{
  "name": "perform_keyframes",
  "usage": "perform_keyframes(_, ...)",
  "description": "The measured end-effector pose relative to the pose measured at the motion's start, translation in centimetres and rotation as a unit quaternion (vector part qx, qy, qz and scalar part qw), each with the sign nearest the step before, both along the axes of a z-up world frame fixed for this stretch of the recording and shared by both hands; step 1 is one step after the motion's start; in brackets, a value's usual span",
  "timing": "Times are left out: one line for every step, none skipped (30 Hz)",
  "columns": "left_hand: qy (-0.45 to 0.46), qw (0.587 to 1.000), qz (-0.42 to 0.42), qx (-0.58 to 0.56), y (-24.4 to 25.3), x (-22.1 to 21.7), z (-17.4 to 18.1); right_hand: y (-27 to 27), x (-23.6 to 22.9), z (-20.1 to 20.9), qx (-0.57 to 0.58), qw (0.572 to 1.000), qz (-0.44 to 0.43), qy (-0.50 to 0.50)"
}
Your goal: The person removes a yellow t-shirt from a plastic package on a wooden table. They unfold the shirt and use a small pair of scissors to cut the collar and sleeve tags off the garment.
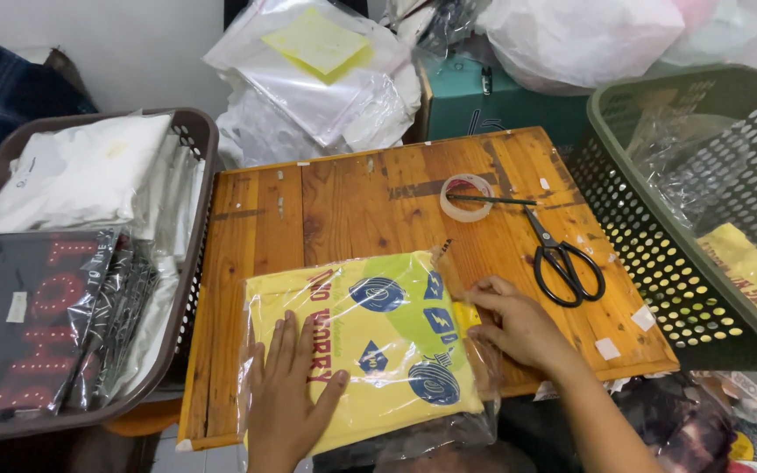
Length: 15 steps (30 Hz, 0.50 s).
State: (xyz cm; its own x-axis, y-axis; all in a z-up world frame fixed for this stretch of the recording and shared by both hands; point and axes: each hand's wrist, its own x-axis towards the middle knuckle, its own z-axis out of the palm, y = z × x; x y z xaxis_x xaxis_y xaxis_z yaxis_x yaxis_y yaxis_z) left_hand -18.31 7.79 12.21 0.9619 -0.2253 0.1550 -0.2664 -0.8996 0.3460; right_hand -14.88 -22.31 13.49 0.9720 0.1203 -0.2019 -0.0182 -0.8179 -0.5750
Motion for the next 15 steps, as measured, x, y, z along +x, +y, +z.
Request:
perform_keyframes(-0.007, 0.999, -0.009, -0.032, 0.2, 0.0, 0.1, 0.0, -0.1, 0.0, -0.015, 1.0, 0.015, -0.005)
perform_keyframes(-0.015, 0.998, -0.018, -0.065, 0.3, -0.1, 0.2, 0.1, -0.1, 0.0, -0.029, 0.999, 0.03, -0.011)
perform_keyframes(-0.013, 0.998, -0.018, -0.063, 0.3, 0.1, 0.3, -0.1, 0.0, -0.2, -0.027, 0.999, 0.03, -0.009)
perform_keyframes(-0.004, 0.999, -0.025, -0.039, 0.4, 0.2, 0.3, -0.2, 0.1, -0.4, -0.031, 0.999, 0.038, -0.012)
perform_keyframes(0.005, 0.999, -0.03, -0.015, 0.4, 0.3, 0.4, -0.3, 0.3, -0.5, -0.037, 0.998, 0.047, -0.015)
perform_keyframes(0.006, 0.999, -0.027, -0.015, 0.3, 0.3, 0.6, -0.2, 0.2, -0.2, -0.036, 0.998, 0.05, -0.014)
perform_keyframes(0.017, 0.999, -0.031, -0.023, 0.2, 0.3, 0.9, 0.0, 0.3, 0.2, -0.033, 0.999, 0.037, -0.002)
perform_keyframes(0.028, 0.999, -0.035, -0.03, 0.1, 0.3, 1.1, 0.3, 0.3, 0.5, -0.029, 0.999, 0.024, 0.01)
perform_keyframes(0.029, 0.999, -0.031, -0.03, 0.4, 0.6, 1.1, 0.3, 0.3, 0.4, -0.028, 0.999, 0.029, 0.011)
perform_keyframes(0.031, 0.997, -0.055, -0.047, 0.7, 0.8, 1.1, 0.3, 0.4, 0.2, -0.013, 1.0, 0.022, 0.01)
perform_keyframes(0.031, 0.994, -0.081, -0.064, 0.9, 1.1, 1.2, 0.3, 0.5, 0.1, 0.002, 1.0, 0.014, 0.007)
perform_keyframes(0.031, 0.994, -0.078, -0.063, 1.0, 1.4, 1.3, 0.3, 0.5, 0.0, 0.003, 1.0, 0.018, 0.008)
perform_keyframes(0.004, 0.994, -0.093, -0.064, 1.0, 1.8, 1.3, 0.3, 0.7, -0.1, 0.005, 1.0, 0.006, 0.014)
perform_keyframes(-0.023, 0.992, -0.107, -0.065, 1.0, 2.1, 1.3, 0.2, 0.8, -0.2, 0.008, 1.0, -0.006, 0.02)
perform_keyframes(-0.026, 0.992, -0.106, -0.064, 0.0, 1.7, 1.5, 0.1, 0.7, -0.6, 0.008, 1.0, -0.004, 0.018)
